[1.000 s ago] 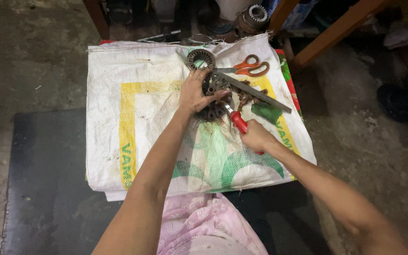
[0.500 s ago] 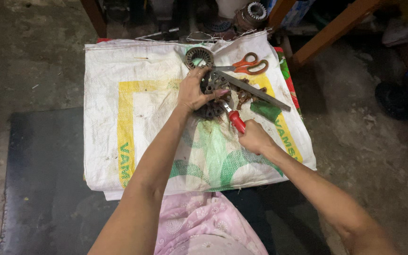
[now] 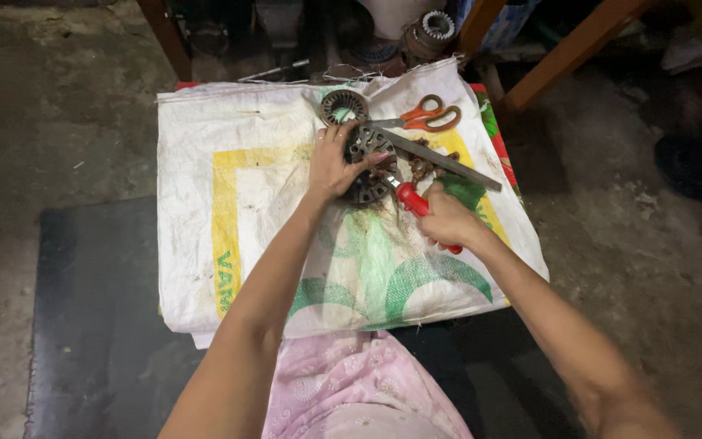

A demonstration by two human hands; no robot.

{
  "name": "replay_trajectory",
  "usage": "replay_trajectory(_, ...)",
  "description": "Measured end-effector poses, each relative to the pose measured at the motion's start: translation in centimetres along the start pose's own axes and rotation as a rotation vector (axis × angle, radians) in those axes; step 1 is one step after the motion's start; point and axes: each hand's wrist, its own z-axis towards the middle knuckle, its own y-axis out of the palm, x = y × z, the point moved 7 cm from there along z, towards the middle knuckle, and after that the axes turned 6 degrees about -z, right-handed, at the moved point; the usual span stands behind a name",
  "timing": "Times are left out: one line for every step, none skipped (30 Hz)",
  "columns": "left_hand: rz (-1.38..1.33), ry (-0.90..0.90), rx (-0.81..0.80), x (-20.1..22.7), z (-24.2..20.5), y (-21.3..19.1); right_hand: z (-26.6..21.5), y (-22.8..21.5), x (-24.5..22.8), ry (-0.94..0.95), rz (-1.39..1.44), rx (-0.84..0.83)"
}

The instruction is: The person cleans a circular metal motor component, likely a stator, using a file and pliers. They scrape the surface to remove debris and use the pliers to pull out stuck material from the slots. The person also uses a knife to scrape the component and a pair of scissors to cut away debris.

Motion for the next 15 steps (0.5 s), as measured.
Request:
replay_trajectory(0.023,0.017,0.029,0.0,-0.2,0.1,0.0,-0.1,-0.1,-0.019,-0.01,0.006)
replay_trajectory(0.044,0.036,0.06,0.0,-0.2,0.1,0.1,-0.2,-0.1,-0.038,-0.021,0.014)
replay_trajectory(0.025,0.028,0.061,-0.2,-0.1,0.3,0.1,-0.5,0.0,-0.065,-0.069,0.027)
replay_trajectory(0.007,0.015,0.063,-0.4,-0.3,0.3,0.1,-0.7,0.4,-0.095,-0.118,0.035)
replay_trajectory(-0.011,0.002,0.065,-0.7,-0.4,0.2,0.1,-0.9,0.8,-0.124,-0.167,0.043)
replay_trajectory(-0.056,-0.006,0.066,-0.9,-0.7,0.0,0.1,-0.8,1.8,-0.103,0.044,0.007)
replay_trajectory(-0.101,-0.014,0.067,-1.2,-1.1,-0.3,0.1,-0.6,2.9,-0.081,0.255,-0.028)
replay_trajectory(-0.146,-0.018,0.069,-1.3,-1.2,-0.4,0.4,-0.4,3.8,-0.06,0.464,-0.059)
replay_trajectory(-0.168,-0.074,0.07,-1.5,-1.6,-0.5,1.1,-0.5,4.4,-0.076,0.524,-0.022)
replay_trajectory(-0.191,-0.128,0.067,-1.6,-2.3,-0.4,1.9,-0.4,5.0,-0.091,0.585,0.018)
replay_trajectory(-0.213,-0.181,0.064,-1.6,-3.0,-0.2,2.8,-0.3,5.7,-0.107,0.645,0.059)
replay_trajectory(-0.166,-0.151,0.098,-1.0,-3.4,-0.5,3.8,0.0,6.0,-0.17,0.716,0.07)
replay_trajectory(-0.119,-0.12,0.132,-0.3,-3.9,-0.6,4.9,0.7,6.0,-0.234,0.787,0.079)
replay_trajectory(-0.069,-0.092,0.169,0.3,-4.5,-0.9,5.9,1.4,6.1,-0.3,0.857,0.083)
replay_trajectory(-0.036,-0.051,0.214,1.1,-5.0,-1.2,6.9,2.0,6.5,-0.329,0.853,0.135)
